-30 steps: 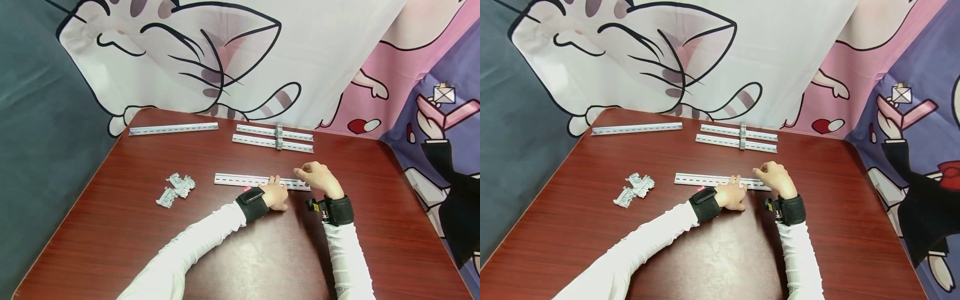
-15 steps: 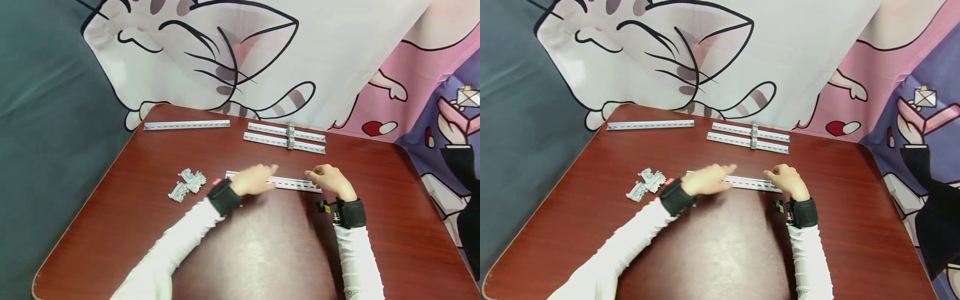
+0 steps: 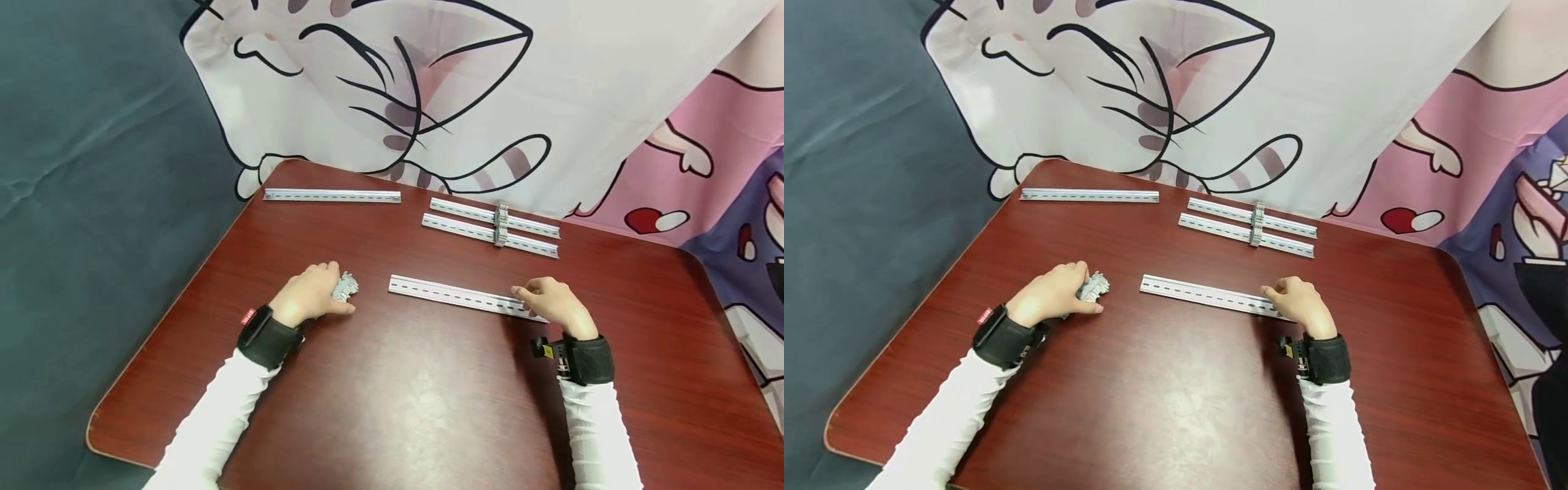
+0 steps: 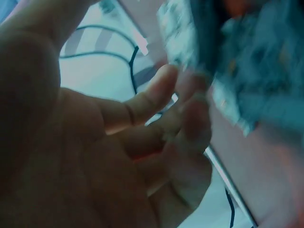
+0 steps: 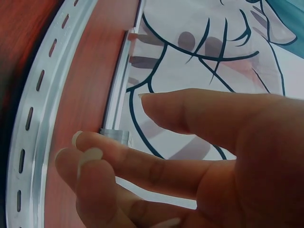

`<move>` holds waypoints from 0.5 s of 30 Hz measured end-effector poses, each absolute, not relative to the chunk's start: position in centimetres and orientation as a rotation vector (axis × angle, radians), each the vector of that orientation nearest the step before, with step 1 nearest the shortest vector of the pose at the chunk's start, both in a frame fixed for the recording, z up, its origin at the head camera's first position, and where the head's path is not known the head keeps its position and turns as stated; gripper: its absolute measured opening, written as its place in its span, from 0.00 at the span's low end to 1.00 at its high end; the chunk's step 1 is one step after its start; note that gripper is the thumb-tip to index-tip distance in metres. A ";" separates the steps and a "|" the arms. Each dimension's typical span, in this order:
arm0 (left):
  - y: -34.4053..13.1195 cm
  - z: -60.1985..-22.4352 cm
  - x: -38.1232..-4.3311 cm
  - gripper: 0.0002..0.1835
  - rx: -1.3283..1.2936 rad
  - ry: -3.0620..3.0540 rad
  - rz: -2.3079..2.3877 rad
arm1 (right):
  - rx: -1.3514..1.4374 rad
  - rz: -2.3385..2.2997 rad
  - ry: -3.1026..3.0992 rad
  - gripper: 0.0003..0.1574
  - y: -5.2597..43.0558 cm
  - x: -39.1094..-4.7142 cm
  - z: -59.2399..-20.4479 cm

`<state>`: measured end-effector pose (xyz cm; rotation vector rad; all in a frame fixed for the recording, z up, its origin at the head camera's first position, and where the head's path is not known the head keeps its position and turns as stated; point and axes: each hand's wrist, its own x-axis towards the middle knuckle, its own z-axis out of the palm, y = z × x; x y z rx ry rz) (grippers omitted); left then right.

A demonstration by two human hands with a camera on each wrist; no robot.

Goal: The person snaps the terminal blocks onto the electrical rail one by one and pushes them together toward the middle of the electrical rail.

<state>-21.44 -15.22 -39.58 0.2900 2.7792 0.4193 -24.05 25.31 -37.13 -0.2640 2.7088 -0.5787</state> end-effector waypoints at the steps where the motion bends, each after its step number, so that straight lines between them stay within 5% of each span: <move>1: -15.0 -39.9 -21.4 0.41 0.279 2.801 0.391 | -0.269 -0.578 2.715 0.25 25.3 -24.0 -37.1; 15: -13.7 -41.2 -21.3 0.19 0.187 3.050 0.277 | -0.311 -0.586 2.713 0.22 24.4 -23.9 -37.8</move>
